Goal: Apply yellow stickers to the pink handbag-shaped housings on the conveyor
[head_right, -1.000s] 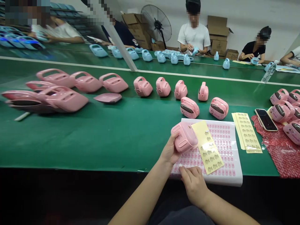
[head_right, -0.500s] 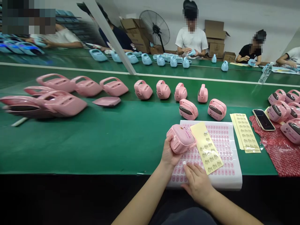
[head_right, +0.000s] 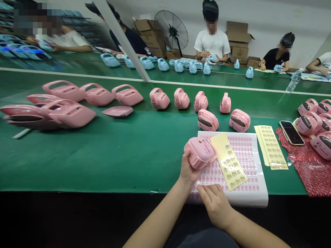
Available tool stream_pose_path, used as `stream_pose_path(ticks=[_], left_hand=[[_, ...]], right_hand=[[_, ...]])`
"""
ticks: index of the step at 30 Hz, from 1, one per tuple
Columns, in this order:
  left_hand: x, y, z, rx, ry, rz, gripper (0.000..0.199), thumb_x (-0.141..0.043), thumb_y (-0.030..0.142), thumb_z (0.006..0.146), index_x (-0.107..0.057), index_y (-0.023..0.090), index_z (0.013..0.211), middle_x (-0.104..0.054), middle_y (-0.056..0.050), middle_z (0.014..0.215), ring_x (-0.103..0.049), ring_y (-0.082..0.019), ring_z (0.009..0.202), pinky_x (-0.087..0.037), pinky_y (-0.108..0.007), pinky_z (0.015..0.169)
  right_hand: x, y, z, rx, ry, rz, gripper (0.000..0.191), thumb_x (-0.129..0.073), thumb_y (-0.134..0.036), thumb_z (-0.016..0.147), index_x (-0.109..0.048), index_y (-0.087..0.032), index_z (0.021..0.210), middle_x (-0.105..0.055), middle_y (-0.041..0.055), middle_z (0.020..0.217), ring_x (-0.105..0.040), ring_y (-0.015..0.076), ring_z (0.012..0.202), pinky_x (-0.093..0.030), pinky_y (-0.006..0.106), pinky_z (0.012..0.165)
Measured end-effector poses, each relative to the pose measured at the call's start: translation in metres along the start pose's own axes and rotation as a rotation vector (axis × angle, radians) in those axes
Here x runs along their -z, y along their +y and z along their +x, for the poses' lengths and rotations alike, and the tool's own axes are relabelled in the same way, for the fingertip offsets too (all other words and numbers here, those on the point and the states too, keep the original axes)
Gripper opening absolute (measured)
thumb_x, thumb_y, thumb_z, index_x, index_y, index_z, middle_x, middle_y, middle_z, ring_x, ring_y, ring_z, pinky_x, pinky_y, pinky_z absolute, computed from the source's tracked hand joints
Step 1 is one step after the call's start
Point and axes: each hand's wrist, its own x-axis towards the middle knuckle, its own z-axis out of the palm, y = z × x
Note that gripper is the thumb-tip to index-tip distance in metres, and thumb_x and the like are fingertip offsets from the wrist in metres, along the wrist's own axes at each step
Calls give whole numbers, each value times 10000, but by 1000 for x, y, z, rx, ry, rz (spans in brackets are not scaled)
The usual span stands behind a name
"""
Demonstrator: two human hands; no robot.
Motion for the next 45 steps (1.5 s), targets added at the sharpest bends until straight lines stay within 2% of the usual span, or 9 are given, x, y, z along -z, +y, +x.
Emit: stream_pose_path(ticks=[7, 9, 11, 16, 19, 22, 26, 33, 45], left_hand=[[2, 1, 1, -29, -6, -25, 335, -550, 320, 765, -599, 164, 1057, -718, -57, 871, -665, -209, 742, -553, -347, 627], [4, 3, 1, -36, 1, -49, 358, -539, 321, 773, -582, 177, 1098, -713, -58, 861, -664, -217, 734, -550, -344, 590], [5, 4, 0, -15, 13, -112, 396, -534, 346, 776, -559, 187, 1137, -707, -64, 868, -663, -227, 748, -547, -336, 572], [8, -3, -8, -15, -68, -359, 483, -526, 437, 737, -552, 172, 1139, -684, -112, 1004, -636, -281, 929, -521, -391, 772], [4, -10, -15, -22, -147, -442, 462, -483, 420, 755, -538, 202, 1159, -684, -94, 1011, -635, -260, 933, -503, -372, 802], [-1, -16, -20, 37, -165, -457, 549, -481, 426, 747, -483, 168, 1232, -668, -120, 1018, -629, -261, 930, -489, -355, 810], [-8, -18, -23, 105, -121, -455, 599, -504, 453, 710, -501, 113, 1203, -653, -156, 1018, -627, -266, 908, -470, -347, 838], [-17, -17, -28, 177, -98, -478, 502, -482, 439, 712, -568, 126, 1095, -667, -125, 929, -637, -218, 821, -480, -299, 804], [-20, -15, -30, 169, -53, -471, 458, -449, 451, 711, -638, 129, 978, -683, -126, 875, -647, -219, 802, -483, -316, 814]], right_hand=[[-4, -2, -6, 126, 128, 103, 359, -284, -74, 905, -478, -88, 1207, -687, 88, 744, -560, 175, 601, -441, 310, 553], [-2, -6, -6, 95, 162, 203, 328, -314, -90, 903, -502, -122, 1170, -661, 57, 662, -520, 161, 530, -423, 292, 503], [4, -10, 0, -71, 216, 372, 280, -399, -123, 886, -513, -175, 1138, -647, 29, 654, -524, 150, 532, -434, 276, 504], [26, 1, 50, -803, 553, 879, 315, -641, -237, 767, -510, -242, 1054, -599, -60, 610, -553, 117, 545, -473, 258, 574], [34, 10, 84, -960, 678, 1072, 364, -691, -276, 706, -511, -220, 1017, -567, -84, 574, -568, 115, 568, -485, 286, 662], [31, 10, 101, -968, 684, 1117, 360, -696, -273, 685, -508, -209, 985, -589, -81, 582, -615, 137, 645, -472, 338, 789], [22, 5, 104, -947, 682, 1019, 280, -653, -259, 715, -502, -209, 946, -610, -68, 601, -640, 153, 672, -453, 383, 857], [19, 8, 103, -797, 740, 849, 204, -579, -247, 778, -471, -214, 948, -637, -41, 615, -657, 162, 642, -504, 378, 788], [13, 7, 100, -729, 718, 714, 191, -552, -190, 797, -464, -216, 963, -628, -25, 693, -647, 139, 629, -526, 300, 684]])
